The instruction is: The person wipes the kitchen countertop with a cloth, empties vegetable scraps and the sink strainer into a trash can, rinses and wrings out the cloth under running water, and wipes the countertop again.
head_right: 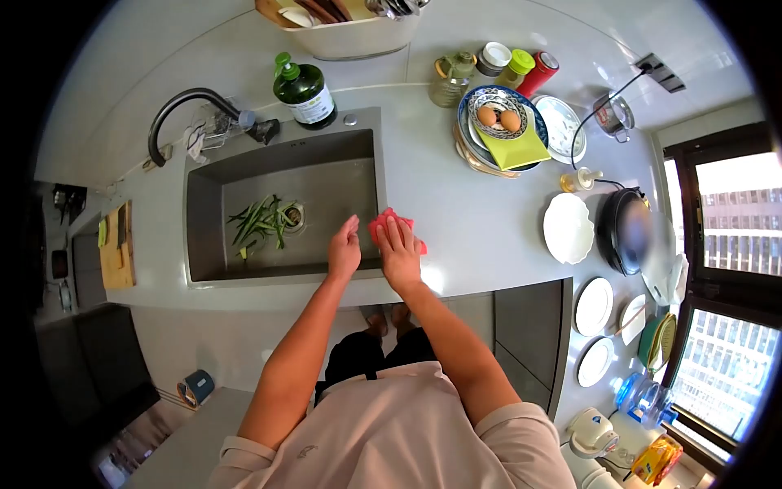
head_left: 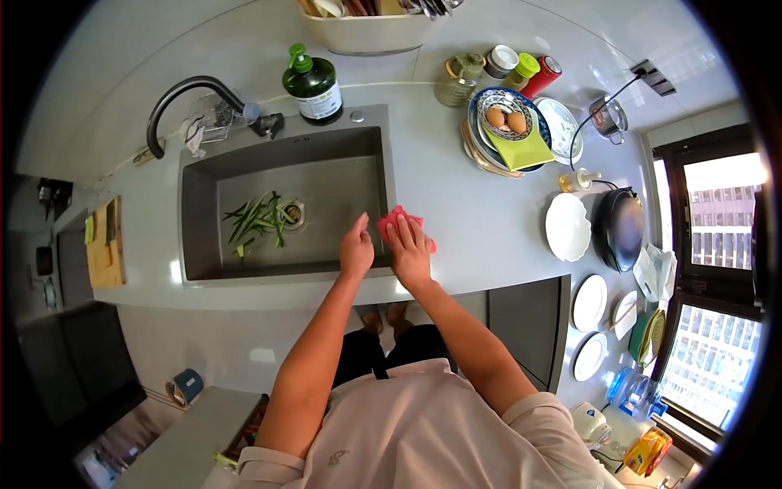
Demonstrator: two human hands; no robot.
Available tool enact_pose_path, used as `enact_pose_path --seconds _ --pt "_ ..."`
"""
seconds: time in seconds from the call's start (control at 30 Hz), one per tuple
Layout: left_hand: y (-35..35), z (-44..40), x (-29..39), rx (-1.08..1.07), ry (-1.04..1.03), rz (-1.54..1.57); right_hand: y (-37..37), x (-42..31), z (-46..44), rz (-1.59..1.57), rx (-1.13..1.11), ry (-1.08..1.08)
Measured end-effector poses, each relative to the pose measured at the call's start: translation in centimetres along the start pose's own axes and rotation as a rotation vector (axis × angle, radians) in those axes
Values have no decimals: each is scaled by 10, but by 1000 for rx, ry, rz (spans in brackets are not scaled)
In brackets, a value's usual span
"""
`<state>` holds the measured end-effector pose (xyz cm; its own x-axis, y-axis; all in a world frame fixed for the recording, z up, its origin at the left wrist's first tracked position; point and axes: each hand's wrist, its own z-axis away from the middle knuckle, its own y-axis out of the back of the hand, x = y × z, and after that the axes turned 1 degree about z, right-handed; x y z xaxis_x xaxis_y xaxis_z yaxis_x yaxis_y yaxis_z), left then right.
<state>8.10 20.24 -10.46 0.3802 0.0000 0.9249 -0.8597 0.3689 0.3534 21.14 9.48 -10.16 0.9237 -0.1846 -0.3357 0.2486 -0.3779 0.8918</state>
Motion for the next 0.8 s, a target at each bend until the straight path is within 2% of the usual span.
enact_pose_path --seconds 0.1,0.2,0.27,0.33,0.5,0.67,0.8 --pt "15 6 8 30 -43 -37 14 16 -3 -101 -4 63" --pt "31 8 9 35 -55 -69 33 50 37 43 138 -145" --pt "39 9 10 58 -54 -45 37 41 55 81 147 -259" --pt "47 18 7 64 -41 -47 32 20 67 105 110 -294" --pt "86 28 -14 58 -45 -50 -4 -73 58 59 75 -109" --pt "171 36 -37 60 -41 -31 -36 -141 26 -113 50 -69" --pt "254 39 -54 68 11 -17 -59 -215 2 -301 45 -168"
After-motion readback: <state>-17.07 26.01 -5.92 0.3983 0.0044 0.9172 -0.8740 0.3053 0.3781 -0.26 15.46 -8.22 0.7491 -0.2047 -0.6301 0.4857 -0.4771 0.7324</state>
